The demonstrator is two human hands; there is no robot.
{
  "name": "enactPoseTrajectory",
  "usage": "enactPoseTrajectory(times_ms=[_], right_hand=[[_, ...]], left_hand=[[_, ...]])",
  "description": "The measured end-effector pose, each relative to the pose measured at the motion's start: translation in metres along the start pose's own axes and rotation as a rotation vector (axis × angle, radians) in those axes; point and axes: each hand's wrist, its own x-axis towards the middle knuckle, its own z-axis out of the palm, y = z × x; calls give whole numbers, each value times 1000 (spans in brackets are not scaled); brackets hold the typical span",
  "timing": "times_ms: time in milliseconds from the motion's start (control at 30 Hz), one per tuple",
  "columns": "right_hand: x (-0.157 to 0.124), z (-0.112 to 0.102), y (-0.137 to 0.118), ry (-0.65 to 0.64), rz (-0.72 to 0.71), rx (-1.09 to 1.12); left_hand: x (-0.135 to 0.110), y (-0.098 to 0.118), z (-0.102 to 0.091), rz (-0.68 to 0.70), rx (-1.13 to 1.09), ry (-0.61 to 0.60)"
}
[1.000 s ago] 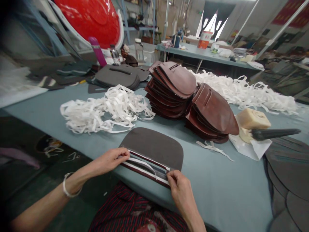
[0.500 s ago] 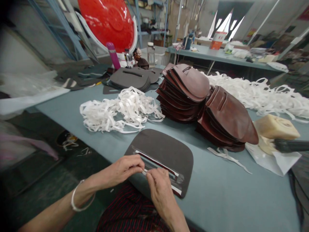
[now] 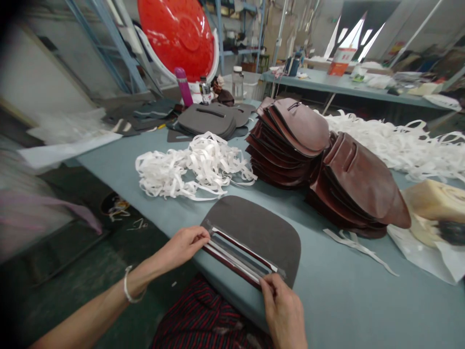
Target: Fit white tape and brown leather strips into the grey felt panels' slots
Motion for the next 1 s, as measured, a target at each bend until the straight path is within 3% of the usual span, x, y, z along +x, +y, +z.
enactPoseTrajectory(times_ms=[200,633,800,867,1000], right_hand=[[-3,1,9,56,100,-12],[-1,2,14,4,193,-2],[1,4,16,13,212,-10],[2,3,16,20,221,2],[3,-2,12,23,203,55]], left_hand=[[6,-6,7,-132,33,34],[14,-7,7,-187,76,12],[13,-4,13,-202,145,64],[10,-2,17,-157,215,136],[0,3,26,64,390,219]])
